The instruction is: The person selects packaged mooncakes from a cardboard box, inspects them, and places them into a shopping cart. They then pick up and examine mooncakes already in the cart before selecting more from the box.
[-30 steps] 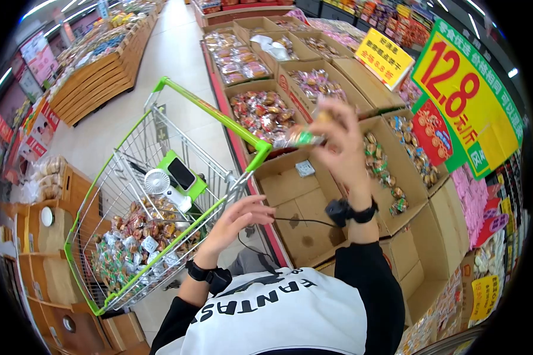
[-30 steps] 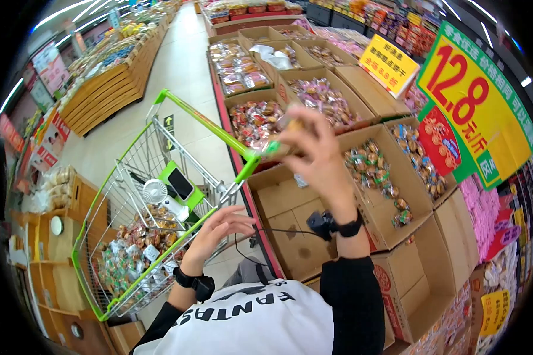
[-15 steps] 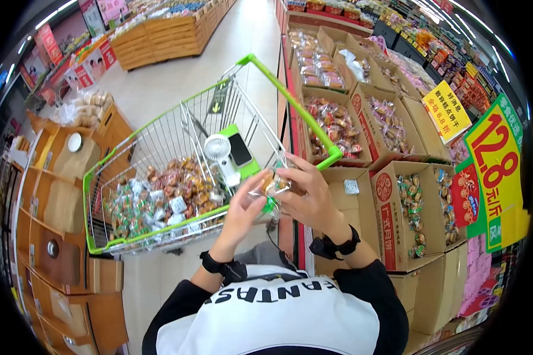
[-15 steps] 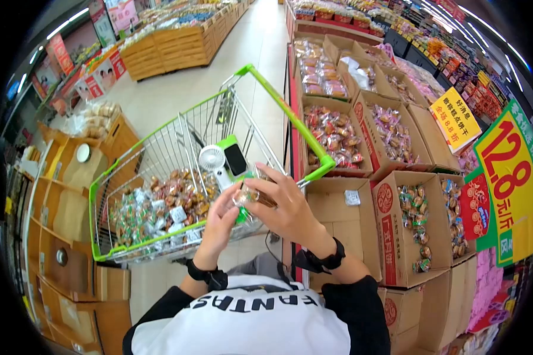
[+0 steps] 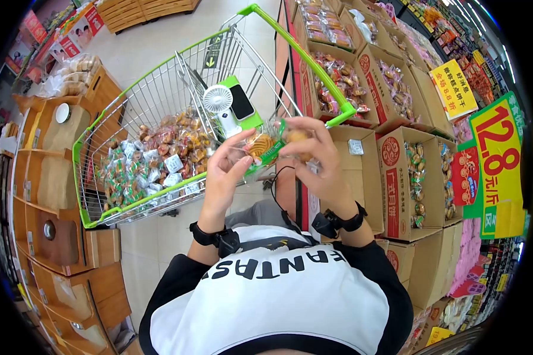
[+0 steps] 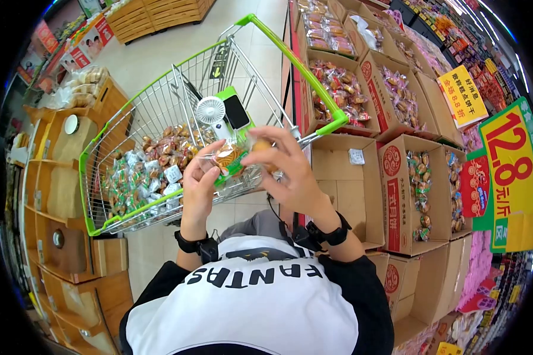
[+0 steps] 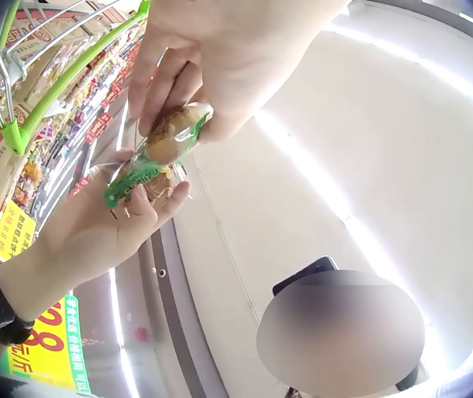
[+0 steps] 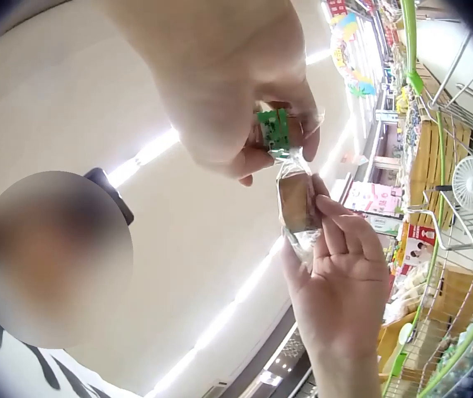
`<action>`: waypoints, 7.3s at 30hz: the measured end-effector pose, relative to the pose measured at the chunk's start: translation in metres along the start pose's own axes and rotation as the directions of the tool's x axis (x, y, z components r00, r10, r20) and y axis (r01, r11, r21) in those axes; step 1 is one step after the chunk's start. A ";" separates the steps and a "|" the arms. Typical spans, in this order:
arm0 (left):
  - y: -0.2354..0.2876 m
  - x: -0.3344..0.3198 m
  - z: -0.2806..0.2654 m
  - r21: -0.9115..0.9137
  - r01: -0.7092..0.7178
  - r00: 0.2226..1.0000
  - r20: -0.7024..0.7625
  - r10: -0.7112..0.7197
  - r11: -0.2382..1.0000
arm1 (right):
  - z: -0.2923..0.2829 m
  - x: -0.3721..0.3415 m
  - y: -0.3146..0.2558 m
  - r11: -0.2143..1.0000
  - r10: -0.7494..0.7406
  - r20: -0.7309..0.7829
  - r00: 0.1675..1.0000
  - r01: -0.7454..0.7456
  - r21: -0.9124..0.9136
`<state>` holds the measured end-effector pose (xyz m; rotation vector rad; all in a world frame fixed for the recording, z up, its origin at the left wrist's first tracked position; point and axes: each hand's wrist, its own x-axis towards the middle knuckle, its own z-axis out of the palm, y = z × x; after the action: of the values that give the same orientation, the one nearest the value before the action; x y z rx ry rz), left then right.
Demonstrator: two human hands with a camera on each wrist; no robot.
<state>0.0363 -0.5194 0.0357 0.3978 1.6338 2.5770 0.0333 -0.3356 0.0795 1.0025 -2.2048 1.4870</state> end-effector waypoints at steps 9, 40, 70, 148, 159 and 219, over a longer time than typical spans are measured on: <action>0.005 -0.005 0.002 0.009 -0.026 1.000 -0.015 0.026 1.000 | 0.010 -0.011 0.001 0.748 0.368 -0.104 0.924 -0.228 0.623; -0.001 -0.011 0.002 0.149 0.049 0.999 -0.027 -0.045 0.988 | 0.003 -0.032 0.020 0.352 0.634 0.149 0.759 -0.455 0.818; -0.008 -0.011 -0.006 0.107 -0.059 0.995 0.091 0.050 0.993 | 0.013 -0.037 0.024 0.420 0.614 0.239 0.752 -0.568 0.708; 0.005 -0.115 -0.218 -0.099 -0.104 0.601 -0.799 -0.017 0.990 | 0.260 0.076 0.055 0.739 0.209 0.826 0.523 -0.638 0.217; -0.005 -0.090 -0.157 -0.006 0.019 0.683 -0.730 -0.017 1.000 | 0.209 0.041 0.051 0.875 0.047 0.861 0.506 -0.436 0.209; -0.094 0.037 0.066 0.201 0.319 0.918 0.178 -0.355 0.926 | -0.293 -0.239 0.022 0.399 0.316 -0.919 0.236 -0.912 -0.097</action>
<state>0.0090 -0.4137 -0.0149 0.3481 1.6782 2.0801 0.1496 0.0234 0.0469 -0.9446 -2.0931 0.8527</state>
